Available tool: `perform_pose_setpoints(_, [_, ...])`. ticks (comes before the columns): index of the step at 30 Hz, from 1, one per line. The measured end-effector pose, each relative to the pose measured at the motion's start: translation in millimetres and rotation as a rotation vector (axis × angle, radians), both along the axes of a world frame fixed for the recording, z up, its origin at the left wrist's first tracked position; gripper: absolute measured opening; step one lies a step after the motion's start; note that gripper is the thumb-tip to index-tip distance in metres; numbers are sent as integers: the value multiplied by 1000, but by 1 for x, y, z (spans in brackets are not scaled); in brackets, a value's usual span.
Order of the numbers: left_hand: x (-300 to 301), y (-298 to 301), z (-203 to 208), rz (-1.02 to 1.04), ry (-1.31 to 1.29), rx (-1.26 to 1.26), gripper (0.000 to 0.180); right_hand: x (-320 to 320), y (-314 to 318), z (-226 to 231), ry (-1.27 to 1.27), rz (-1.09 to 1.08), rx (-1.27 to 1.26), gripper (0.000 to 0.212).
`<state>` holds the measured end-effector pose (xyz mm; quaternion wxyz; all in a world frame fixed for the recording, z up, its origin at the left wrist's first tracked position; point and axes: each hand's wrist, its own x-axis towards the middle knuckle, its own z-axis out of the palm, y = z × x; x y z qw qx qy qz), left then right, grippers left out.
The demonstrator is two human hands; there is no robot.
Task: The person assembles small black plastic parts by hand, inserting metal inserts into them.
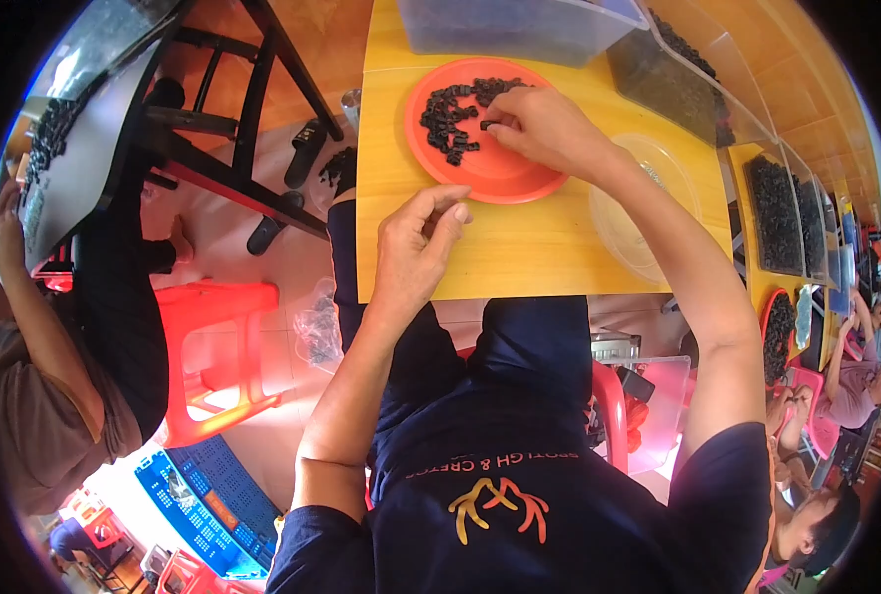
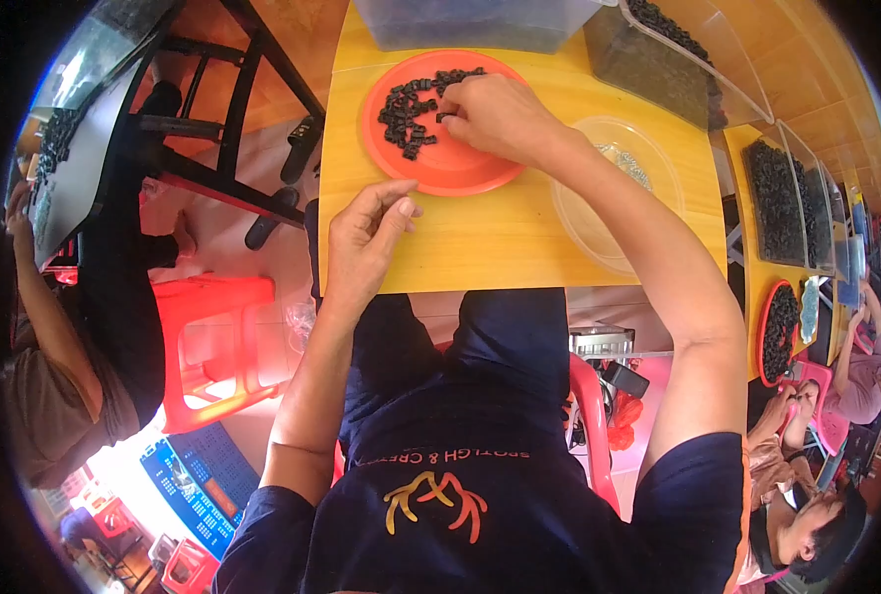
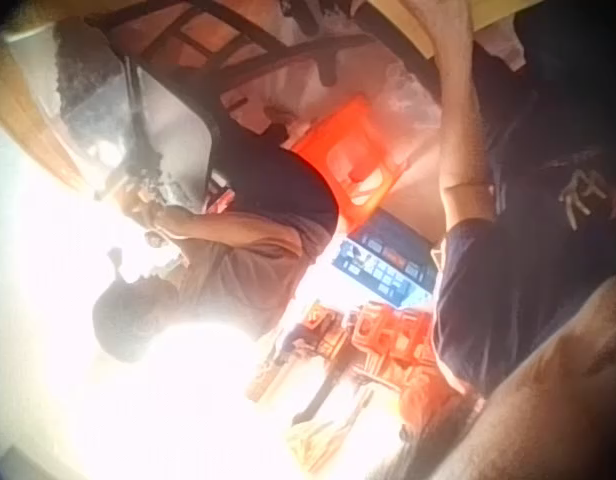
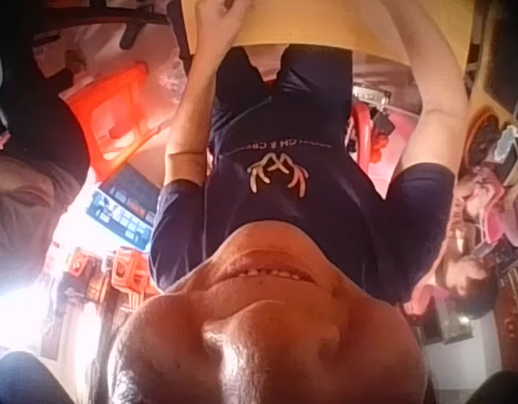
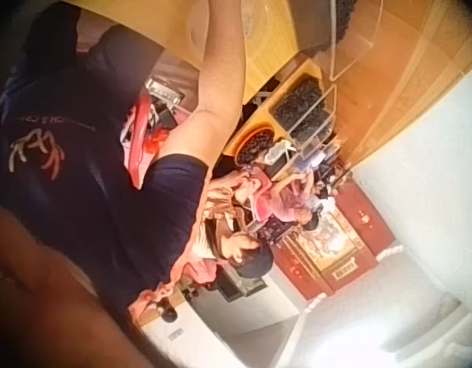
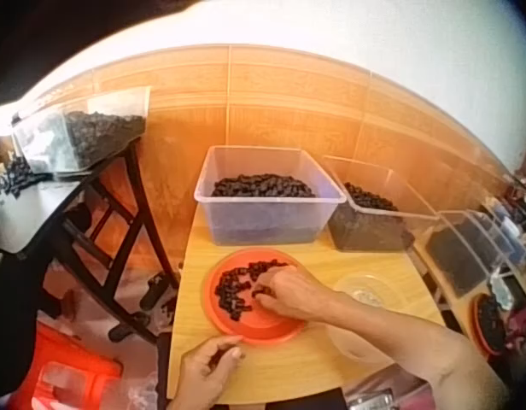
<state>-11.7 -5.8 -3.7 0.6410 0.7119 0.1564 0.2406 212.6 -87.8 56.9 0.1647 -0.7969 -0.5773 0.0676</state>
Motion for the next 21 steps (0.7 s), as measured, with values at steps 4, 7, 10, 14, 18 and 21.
perform_pose_setpoints(4, [9, -5, 21, 41, -68, -202, 22, -16, -23, 16, 793, -10, 109, 27])
perform_pose_setpoints(7, [13, -7, 30, 28, -143, -219, 23, -33, -38, 29, 1003, -5, 99, 24])
perform_pose_setpoints(10, [15, -8, 26, -20, -182, -150, 26, -45, -46, 26, 1132, -20, 143, 20])
perform_pose_setpoints(14, [17, -16, 28, -69, -173, -123, 26, -53, -61, 15, 1098, -22, 261, 16])
perform_pose_setpoints(18, [13, -22, 30, -61, -146, -182, 20, -67, -71, 23, 559, 41, 319, 14])
perform_pose_setpoints(21, [9, -20, 29, -142, -28, -197, 19, -78, -77, 12, 520, 11, 445, 13])
